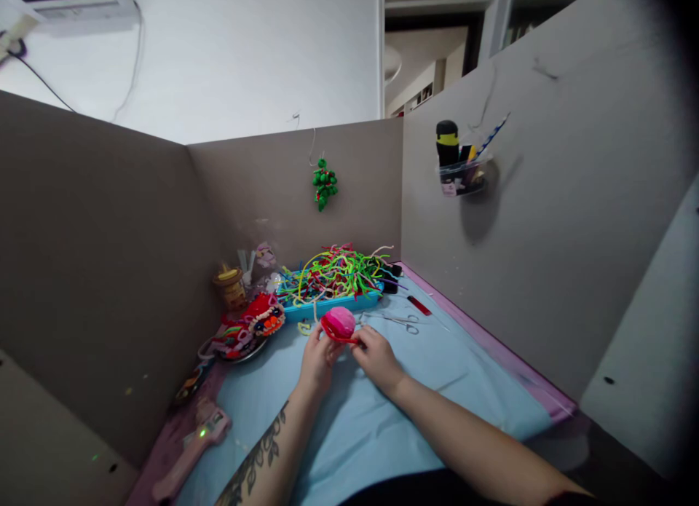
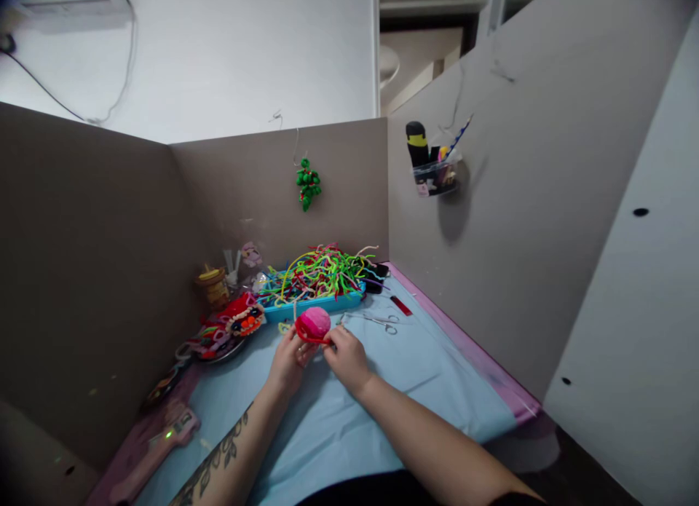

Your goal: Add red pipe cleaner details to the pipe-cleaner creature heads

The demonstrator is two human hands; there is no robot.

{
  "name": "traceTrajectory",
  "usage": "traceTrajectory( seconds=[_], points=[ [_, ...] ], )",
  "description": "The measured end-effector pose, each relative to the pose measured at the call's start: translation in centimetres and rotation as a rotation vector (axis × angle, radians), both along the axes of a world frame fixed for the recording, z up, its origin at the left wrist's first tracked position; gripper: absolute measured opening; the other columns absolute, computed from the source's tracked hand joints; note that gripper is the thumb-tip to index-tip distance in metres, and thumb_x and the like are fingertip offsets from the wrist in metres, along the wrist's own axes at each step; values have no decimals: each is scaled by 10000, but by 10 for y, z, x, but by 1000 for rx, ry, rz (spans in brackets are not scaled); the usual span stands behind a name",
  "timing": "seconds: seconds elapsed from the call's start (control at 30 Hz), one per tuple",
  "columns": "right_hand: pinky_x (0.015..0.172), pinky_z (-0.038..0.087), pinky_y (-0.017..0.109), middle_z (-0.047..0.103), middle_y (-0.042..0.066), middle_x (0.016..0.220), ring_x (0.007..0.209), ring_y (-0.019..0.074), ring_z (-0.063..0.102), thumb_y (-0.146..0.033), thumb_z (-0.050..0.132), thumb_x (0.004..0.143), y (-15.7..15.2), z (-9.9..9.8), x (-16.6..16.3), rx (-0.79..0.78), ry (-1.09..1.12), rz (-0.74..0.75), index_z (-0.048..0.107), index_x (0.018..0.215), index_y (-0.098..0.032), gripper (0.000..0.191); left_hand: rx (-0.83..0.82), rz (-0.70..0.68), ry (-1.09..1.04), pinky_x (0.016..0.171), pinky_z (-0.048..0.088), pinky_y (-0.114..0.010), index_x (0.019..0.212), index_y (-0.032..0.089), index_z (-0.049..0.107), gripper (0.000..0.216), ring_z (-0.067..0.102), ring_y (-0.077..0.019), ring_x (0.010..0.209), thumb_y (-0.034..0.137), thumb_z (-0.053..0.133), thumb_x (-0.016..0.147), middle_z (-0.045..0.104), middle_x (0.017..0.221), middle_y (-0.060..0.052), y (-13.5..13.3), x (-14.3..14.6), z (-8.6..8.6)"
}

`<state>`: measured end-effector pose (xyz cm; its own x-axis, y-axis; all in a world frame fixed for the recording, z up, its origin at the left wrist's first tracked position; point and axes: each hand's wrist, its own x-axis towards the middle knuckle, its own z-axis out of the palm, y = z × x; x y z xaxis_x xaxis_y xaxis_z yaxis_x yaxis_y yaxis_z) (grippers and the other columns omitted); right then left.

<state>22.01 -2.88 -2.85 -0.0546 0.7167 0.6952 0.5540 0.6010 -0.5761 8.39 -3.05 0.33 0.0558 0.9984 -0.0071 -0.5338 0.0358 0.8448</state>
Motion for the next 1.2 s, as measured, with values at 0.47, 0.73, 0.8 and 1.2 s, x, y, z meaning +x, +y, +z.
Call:
traceTrajectory(
  seconds=[0.47,0.73,0.8,1.2],
  points=[
    [568,404,233,525,-25,606,600,138,504,-120,523,730,14,-15,-2,-195,121,-1,544,616,-185,132,14,-65,53,708,488,-260,777,143,636,236,639,-142,705,187,750,575,685,751,-32,3,-1,-6],
    [940,407,444,551,84,1135,1061,246,485,-68,531,745,-11,8,-1,218,-75,25,649,938,-231,279,142,69,238,620,451,-246,643,158,568,189,585,-131,603,200,736,569,621,626,6,8,-1,-13],
    [973,379,466,543,54,1210,1112,250,458,-14,494,736,-14,12,-1,241,-154,46,681,890,-261,346,176,80,257,636,446,-243,618,159,571,176,580,-136,621,165,732,547,618,622,5,7,1,-13],
    [918,419,459,585,86,1042,1020,251,488,-115,580,796,-4,7,0,131,-47,-61,659,790,-218,130,399,76,610,595,397,-237,650,180,608,41,521,-146,598,151,637,650,593,619,6,6,4,-28]
  ],
)
